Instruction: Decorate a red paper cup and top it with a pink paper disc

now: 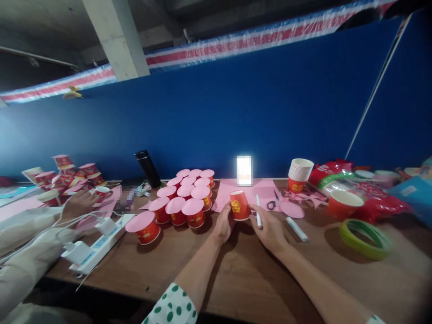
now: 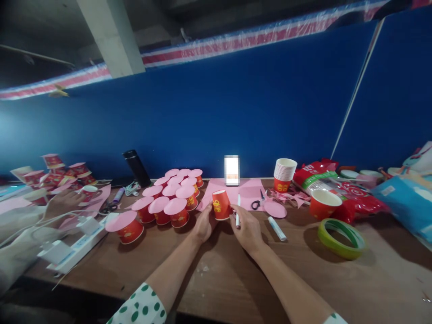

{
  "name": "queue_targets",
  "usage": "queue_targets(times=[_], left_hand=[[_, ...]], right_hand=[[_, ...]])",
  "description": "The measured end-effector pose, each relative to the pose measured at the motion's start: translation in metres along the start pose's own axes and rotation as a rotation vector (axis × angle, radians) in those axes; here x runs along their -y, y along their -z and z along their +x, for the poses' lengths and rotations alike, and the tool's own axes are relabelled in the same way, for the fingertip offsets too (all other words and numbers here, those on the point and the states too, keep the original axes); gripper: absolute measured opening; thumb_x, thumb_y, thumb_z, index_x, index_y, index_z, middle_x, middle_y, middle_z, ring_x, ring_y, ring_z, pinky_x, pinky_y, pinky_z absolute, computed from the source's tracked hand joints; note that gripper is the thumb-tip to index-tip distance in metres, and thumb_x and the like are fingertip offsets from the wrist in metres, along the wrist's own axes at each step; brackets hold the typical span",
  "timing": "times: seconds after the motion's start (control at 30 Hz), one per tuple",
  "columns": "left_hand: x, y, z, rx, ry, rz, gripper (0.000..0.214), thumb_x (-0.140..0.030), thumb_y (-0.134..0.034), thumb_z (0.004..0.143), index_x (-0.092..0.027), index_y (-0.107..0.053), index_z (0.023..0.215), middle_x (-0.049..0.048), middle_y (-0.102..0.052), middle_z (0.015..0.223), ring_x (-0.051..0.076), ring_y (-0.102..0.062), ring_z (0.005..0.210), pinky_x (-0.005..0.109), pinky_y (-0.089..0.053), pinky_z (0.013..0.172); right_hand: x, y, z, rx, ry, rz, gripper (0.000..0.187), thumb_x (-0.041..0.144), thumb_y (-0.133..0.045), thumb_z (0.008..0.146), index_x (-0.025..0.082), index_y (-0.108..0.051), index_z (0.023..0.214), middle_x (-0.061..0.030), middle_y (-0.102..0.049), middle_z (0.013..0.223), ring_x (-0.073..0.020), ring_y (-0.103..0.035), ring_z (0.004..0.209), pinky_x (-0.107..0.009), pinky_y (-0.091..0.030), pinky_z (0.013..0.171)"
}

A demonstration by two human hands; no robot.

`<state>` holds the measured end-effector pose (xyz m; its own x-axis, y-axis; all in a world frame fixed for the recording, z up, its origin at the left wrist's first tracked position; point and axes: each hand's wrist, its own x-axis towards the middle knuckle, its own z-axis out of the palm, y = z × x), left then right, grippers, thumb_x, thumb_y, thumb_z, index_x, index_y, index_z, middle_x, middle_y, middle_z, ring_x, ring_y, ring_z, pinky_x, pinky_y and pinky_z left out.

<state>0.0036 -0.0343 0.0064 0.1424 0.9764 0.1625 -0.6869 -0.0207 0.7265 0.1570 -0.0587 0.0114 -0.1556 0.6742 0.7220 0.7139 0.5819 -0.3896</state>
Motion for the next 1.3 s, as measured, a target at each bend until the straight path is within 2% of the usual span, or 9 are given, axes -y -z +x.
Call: queue_targets(times=[0.17, 0.37, 0.57, 0.73, 0.87, 1.0, 1.13, 1.2, 1.3], left_hand=[[0.002, 0.007, 0.0, -0.079, 0.05, 0.054, 0.033, -0.029, -0.064, 0.077, -0.019, -0.06, 0.107, 0.0049, -0.068, 0.103, 0.02, -0.061, 0.099, 0.035, -0.045, 0.091], [0.0, 0.004, -0.002, -0.121, 0.091, 0.074, 0.035, -0.025, -0.066, 0.074, -0.019, -0.06, 0.107, 0.0052, -0.068, 0.101, 0.019, -0.062, 0.098, 0.032, -0.046, 0.089], [0.002, 0.003, -0.002, -0.09, 0.086, 0.121, 0.042, -0.023, -0.068, 0.072, -0.018, -0.058, 0.113, 0.0093, -0.062, 0.117, 0.022, -0.06, 0.104, 0.036, -0.043, 0.095], [0.0, 0.005, -0.003, -0.081, -0.07, 0.317, 0.052, -0.025, -0.07, 0.071, -0.02, -0.053, 0.121, 0.011, -0.058, 0.121, 0.024, -0.054, 0.112, 0.04, -0.039, 0.099], [-0.003, 0.003, -0.005, -0.129, -0.188, 0.445, 0.066, -0.021, -0.077, 0.062, -0.02, -0.051, 0.123, 0.012, -0.058, 0.115, 0.025, -0.054, 0.109, 0.041, -0.039, 0.099], [-0.004, -0.003, -0.009, -0.171, -0.284, 0.553, 0.072, -0.019, -0.079, 0.057, -0.022, -0.051, 0.122, 0.0126, -0.051, 0.122, 0.026, -0.051, 0.111, 0.041, -0.039, 0.097], [0.0, -0.003, -0.011, -0.162, -0.36, 0.669, 0.075, -0.02, -0.08, 0.055, -0.023, -0.05, 0.124, 0.0122, -0.047, 0.126, 0.026, -0.051, 0.109, 0.042, -0.039, 0.097], [0.001, -0.002, -0.012, -0.137, -0.393, 0.736, 0.073, -0.02, -0.079, 0.057, -0.023, -0.05, 0.124, 0.0115, -0.048, 0.125, 0.026, -0.051, 0.108, 0.042, -0.037, 0.098], [0.0, -0.001, -0.012, -0.107, -0.42, 0.774, 0.07, -0.019, -0.077, 0.058, -0.022, -0.052, 0.123, 0.0118, -0.049, 0.124, 0.028, -0.049, 0.11, 0.044, -0.033, 0.102]], right_hand=[[-0.008, -0.002, 0.001, -0.03, -0.032, 0.042, 0.031, 0.022, -0.044, 0.088, 0.016, -0.058, 0.115, -0.0115, -0.068, 0.109, -0.0226, -0.066, 0.095, -0.035, -0.055, 0.08], [-0.011, -0.004, 0.0, -0.025, -0.084, 0.068, 0.031, 0.024, -0.044, 0.088, 0.015, -0.057, 0.114, -0.0127, -0.067, 0.108, -0.0223, -0.067, 0.091, -0.036, -0.055, 0.079], [-0.011, -0.005, 0.0, -0.014, -0.086, 0.088, 0.03, 0.025, -0.042, 0.09, 0.015, -0.057, 0.114, -0.0128, -0.066, 0.111, -0.0224, -0.065, 0.098, -0.036, -0.054, 0.08], [-0.012, -0.006, 0.001, -0.014, -0.087, 0.07, 0.03, 0.026, -0.044, 0.089, 0.015, -0.056, 0.113, -0.0123, -0.067, 0.107, -0.023, -0.065, 0.097, -0.037, -0.054, 0.081], [-0.012, -0.006, 0.002, -0.024, -0.101, 0.09, 0.03, 0.026, -0.044, 0.088, 0.016, -0.055, 0.114, -0.0123, -0.068, 0.105, -0.0232, -0.066, 0.094, -0.036, -0.055, 0.077], [-0.012, -0.006, 0.002, 0.005, -0.141, 0.098, 0.033, 0.025, -0.046, 0.086, 0.015, -0.054, 0.116, -0.012, -0.068, 0.102, -0.0229, -0.067, 0.086, -0.035, -0.055, 0.071], [-0.013, -0.005, 0.002, -0.017, -0.195, 0.102, 0.036, 0.029, -0.045, 0.087, 0.014, -0.053, 0.118, -0.0131, -0.068, 0.099, -0.0229, -0.067, 0.079, -0.036, -0.055, 0.069], [-0.013, -0.004, 0.002, -0.024, -0.244, 0.147, 0.038, 0.032, -0.044, 0.088, 0.013, -0.051, 0.12, -0.0141, -0.067, 0.103, -0.0225, -0.067, 0.081, -0.035, -0.055, 0.069], [-0.011, -0.002, 0.003, -0.043, -0.291, 0.217, 0.04, 0.036, -0.044, 0.088, 0.014, -0.05, 0.122, -0.0152, -0.063, 0.115, -0.0235, -0.065, 0.096, -0.036, -0.055, 0.075]])
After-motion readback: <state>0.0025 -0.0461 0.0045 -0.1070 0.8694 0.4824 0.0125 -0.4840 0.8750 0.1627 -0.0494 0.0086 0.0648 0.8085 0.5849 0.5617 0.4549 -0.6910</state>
